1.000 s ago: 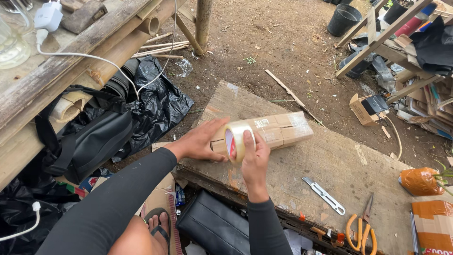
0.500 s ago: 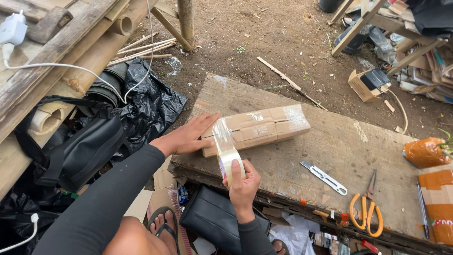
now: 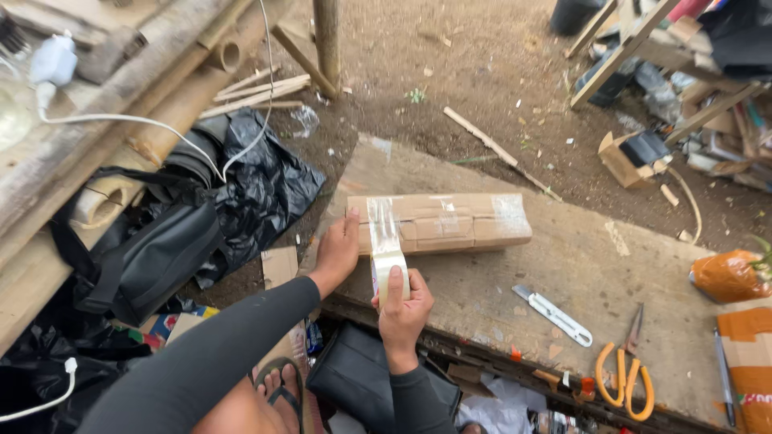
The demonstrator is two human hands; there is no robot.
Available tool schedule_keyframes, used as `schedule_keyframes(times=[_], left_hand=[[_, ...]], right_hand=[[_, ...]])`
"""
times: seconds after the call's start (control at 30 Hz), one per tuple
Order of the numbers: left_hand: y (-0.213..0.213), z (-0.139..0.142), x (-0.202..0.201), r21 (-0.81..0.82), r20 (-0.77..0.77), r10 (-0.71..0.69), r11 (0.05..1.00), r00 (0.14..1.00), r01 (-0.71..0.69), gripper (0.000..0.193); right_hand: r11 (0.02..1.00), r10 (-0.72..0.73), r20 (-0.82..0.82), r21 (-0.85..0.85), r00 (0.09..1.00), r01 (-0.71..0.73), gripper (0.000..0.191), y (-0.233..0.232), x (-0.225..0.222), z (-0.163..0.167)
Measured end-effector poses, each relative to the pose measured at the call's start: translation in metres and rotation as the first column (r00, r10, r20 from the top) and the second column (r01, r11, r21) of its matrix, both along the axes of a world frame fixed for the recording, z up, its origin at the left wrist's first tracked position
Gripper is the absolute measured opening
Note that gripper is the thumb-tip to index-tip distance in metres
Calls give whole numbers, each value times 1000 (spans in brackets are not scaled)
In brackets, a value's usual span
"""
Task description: The person assembles a small rectangular container from corrugated cardboard. They fold the sides, secure the seams with clear packing tape, and use a utility knife to trim excess material and refine the edges. The person repeatedly folds and tapes the top flaps to form a finished box.
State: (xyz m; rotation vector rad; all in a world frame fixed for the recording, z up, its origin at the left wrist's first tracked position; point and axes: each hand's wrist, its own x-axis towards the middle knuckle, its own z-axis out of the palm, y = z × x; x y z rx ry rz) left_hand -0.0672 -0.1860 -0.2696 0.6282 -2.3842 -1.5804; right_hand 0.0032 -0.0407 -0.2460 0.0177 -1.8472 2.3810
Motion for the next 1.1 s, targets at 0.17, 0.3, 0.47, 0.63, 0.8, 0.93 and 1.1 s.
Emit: schedule_keyframes(times=[0.17, 0.3, 0.47, 0.63, 0.8, 0.93, 1.1], left_hand=[[1, 42, -10, -42, -38, 7, 999, 999, -8, 61], [7, 62, -10, -59, -78, 51, 997, 996, -56, 60], [14, 74, -9, -60, -37, 138, 988, 990, -140, 64], [14, 78, 1, -33, 18, 139, 990, 990, -138, 65], [20, 81, 10, -36, -11, 193, 981, 981, -193, 61], [23, 85, 17, -42, 64, 188, 982, 980, -186, 64], [17, 86, 20, -18, 76, 173, 985, 982, -172, 61]], right_hand=[[998, -55, -51, 18, 997, 56, 37, -11, -9, 4], [997, -81, -79, -7, 994, 80, 37, -13, -10, 7], [997, -66, -59, 38, 996, 68, 39, -6, -12, 13], [998, -50, -16, 25, 999, 50, 39, -5, -1, 11], [997, -72, 22, 25, 997, 71, 35, -8, 6, 9], [998, -64, -4, -15, 998, 64, 38, -6, 12, 2], [998, -57, -39, -20, 998, 56, 35, -7, 18, -10]])
